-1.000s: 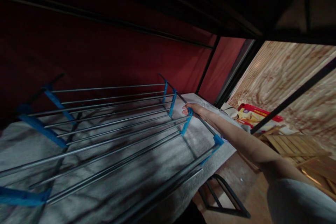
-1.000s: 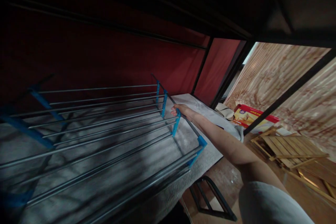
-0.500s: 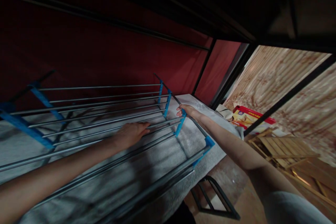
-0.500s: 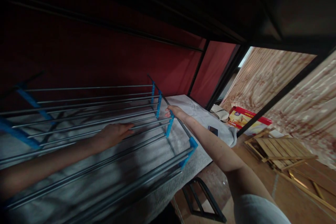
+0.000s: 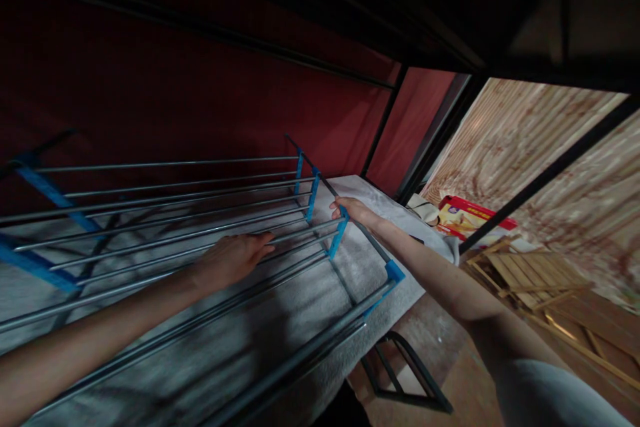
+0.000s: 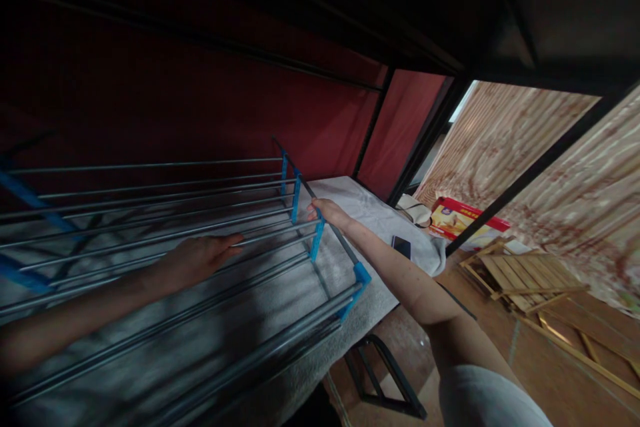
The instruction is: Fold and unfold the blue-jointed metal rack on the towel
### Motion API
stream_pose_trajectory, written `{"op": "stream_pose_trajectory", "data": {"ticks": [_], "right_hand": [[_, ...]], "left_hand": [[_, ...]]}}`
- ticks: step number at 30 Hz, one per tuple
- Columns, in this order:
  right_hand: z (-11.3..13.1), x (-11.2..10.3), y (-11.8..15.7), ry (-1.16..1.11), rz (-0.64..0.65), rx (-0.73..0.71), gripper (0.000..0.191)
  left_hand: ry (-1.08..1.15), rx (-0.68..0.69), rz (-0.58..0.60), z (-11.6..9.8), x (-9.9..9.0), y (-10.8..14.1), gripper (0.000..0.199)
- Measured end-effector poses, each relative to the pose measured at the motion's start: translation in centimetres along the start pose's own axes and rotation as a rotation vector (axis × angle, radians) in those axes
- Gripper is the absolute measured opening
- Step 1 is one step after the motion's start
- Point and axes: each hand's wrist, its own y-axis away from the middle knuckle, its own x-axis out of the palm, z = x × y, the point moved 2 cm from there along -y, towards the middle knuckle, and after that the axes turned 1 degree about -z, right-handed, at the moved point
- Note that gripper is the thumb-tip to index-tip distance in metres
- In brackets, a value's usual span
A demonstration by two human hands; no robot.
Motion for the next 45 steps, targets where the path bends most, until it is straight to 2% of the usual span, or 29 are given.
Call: {"op": "stream_pose_trajectory", "data": {"ticks": [7,14,29,37,45], "right_hand": [[-0.5,-0.1,-0.6,0.037,-0.014,0.014,0.032],[-1.0,0.0,-0.7,-0.056,-0.016,0.028,0.031],[-1.3,0.1,-1.0,-0.128,-0.023,0.063,0.030],[-0.8,0.0,-0.3,-0.139,-0.010,0.062,0.030],[-1.1,0.1,-0.6,-0.164,-0.009,0.083,0.030]], "left_hand": [[0.018,-0.022,0.029,-0.1,-0.5,0.0,0.053],[0.091,-0.005,0.020,0.1,-1.0,-0.3,0.055],[-0.109,0.029,0.007,-0.8,-1.1,0.5,0.049],[-0.146,0.025,0.006,-1.2,-1.2,0.7,0.049],[-0.204,0.040,0.014,-1.3,-1.2,1.0,0.049]]}}
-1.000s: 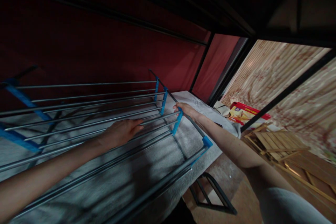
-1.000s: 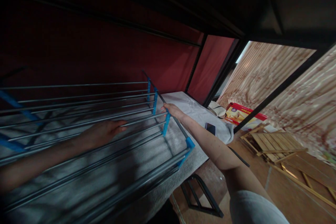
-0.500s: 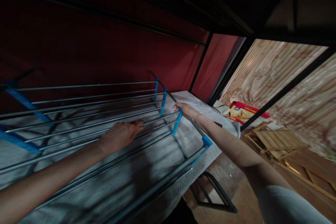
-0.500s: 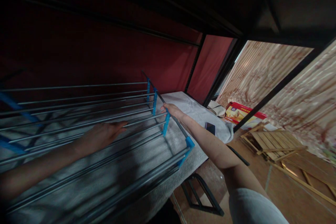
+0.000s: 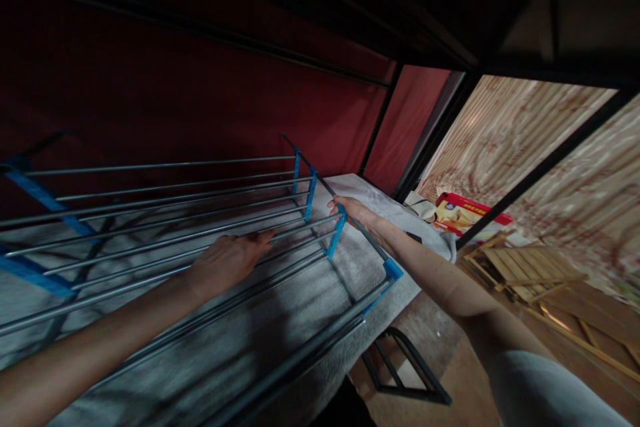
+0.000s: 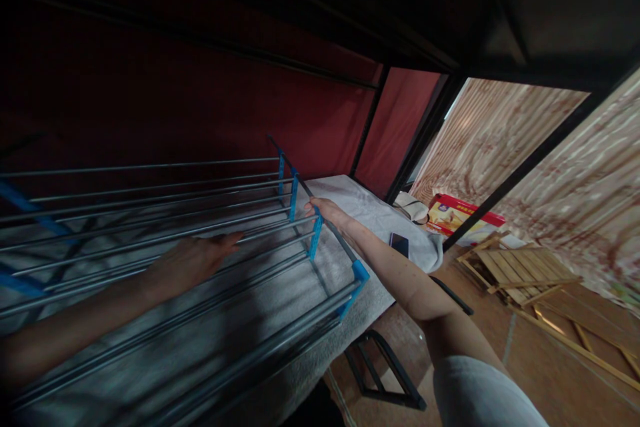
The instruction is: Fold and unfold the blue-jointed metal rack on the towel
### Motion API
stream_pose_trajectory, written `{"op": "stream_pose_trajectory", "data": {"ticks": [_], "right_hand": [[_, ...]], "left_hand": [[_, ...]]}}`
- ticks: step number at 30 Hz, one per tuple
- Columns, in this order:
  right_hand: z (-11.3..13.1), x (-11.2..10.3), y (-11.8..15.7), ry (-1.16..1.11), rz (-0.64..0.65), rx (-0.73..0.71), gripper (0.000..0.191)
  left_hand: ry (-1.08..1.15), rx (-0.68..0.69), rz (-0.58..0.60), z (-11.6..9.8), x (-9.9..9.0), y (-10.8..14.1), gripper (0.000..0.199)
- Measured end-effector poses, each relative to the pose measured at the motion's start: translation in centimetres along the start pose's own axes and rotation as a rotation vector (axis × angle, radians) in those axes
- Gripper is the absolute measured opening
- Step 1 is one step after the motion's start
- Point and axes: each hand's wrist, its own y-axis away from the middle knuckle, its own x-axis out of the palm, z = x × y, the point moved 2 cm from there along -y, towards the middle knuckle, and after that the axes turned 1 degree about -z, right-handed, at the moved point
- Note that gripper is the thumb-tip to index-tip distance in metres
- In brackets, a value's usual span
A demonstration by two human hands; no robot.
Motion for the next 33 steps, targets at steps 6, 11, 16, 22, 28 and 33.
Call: {"op": "stream_pose_trajectory", "data": {"ticks": [6,11,16,22,28,33], "right_hand": [[-0.1,-0.1,0.0,-0.012,0.009,0.002,0.030],[0.2,0.0,0.3,-0.019,0.005,-0.001,0.029],[0.7,0.3,1.5,-0.027,-0.015,-0.023,0.029],[0.9,0.6,1.7,-0.056,0.022,-0.013,0.034],[0.2,0.3,-0.1,-0.046,-0.008,-0.035,0.034],[0.1,0.4,-0.6,-0.050,-0.033,-0.036,0.033]], "left_hand": [[-0.005,0.024,-0.024,0.3,0.7,0.0,0.049],[-0.045,0.052,-0.029,0.2,0.8,0.2,0.055],[0.008,-0.018,-0.058,-0.4,0.4,0.2,0.051],[0.085,0.037,-0.123,-4.8,-0.8,-3.8,0.048],[0.228,0.048,-0.133,-9.5,-1.3,-10.5,0.045],[0.223,0.056,-0.150,-10.8,-1.3,-12.4,0.046]]}}
